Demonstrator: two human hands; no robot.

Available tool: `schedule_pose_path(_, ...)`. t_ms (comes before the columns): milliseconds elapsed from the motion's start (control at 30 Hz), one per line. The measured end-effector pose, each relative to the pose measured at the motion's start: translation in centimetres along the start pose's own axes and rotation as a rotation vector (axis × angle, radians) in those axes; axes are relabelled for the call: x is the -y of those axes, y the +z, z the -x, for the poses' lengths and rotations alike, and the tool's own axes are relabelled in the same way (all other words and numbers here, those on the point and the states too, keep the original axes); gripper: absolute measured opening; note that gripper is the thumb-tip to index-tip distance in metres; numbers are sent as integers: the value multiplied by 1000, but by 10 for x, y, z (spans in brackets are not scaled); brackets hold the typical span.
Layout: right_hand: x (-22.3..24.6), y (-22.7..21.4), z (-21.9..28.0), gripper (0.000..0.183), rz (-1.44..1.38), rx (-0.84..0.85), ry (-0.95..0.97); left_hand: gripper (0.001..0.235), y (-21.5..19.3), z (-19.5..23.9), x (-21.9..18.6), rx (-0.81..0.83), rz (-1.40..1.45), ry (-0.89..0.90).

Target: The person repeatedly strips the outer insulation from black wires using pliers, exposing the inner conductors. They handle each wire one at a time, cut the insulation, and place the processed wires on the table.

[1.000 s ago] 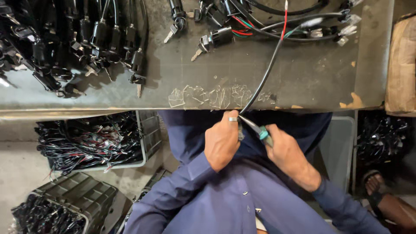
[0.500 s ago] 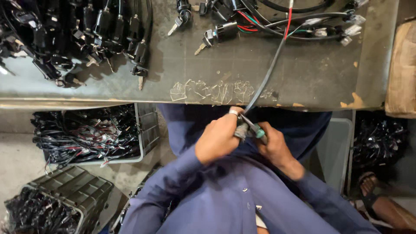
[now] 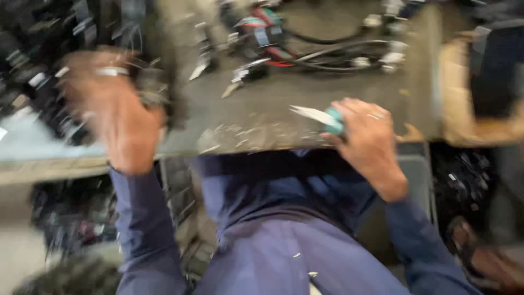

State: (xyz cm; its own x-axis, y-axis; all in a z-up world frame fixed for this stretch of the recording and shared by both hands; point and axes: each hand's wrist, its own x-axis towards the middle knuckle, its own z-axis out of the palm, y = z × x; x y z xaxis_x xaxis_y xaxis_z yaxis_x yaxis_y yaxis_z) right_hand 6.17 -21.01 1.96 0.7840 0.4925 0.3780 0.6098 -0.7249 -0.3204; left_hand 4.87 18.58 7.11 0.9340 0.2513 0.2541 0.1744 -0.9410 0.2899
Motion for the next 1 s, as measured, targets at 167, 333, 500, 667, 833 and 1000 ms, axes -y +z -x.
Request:
schedule_pose_path(167, -3, 33, -1, 58, 157, 11, 25, 77, 61, -84, -36, -76, 110, 599)
schedule_pose_path(333, 4, 26, 17, 57, 13, 40, 28, 78, 115, -137, -37, 162, 50, 955)
schedule_pose_path(500, -15, 15, 6, 54, 22, 0, -8, 35, 112, -144, -50, 224, -79, 793)
schedule_pose_path(667, 9, 33, -5, 35, -496, -191, 96, 46, 31, -81, -68, 7, 677, 482)
schedule_pose_path(833, 34, 30, -55, 51, -2404, -91, 855, 26, 53, 48, -96, 646, 1051, 505)
schedule_pose_path(1000, -27, 5, -95, 32, -2573, -417, 567, 41, 86, 128, -127, 1158, 1800, -238)
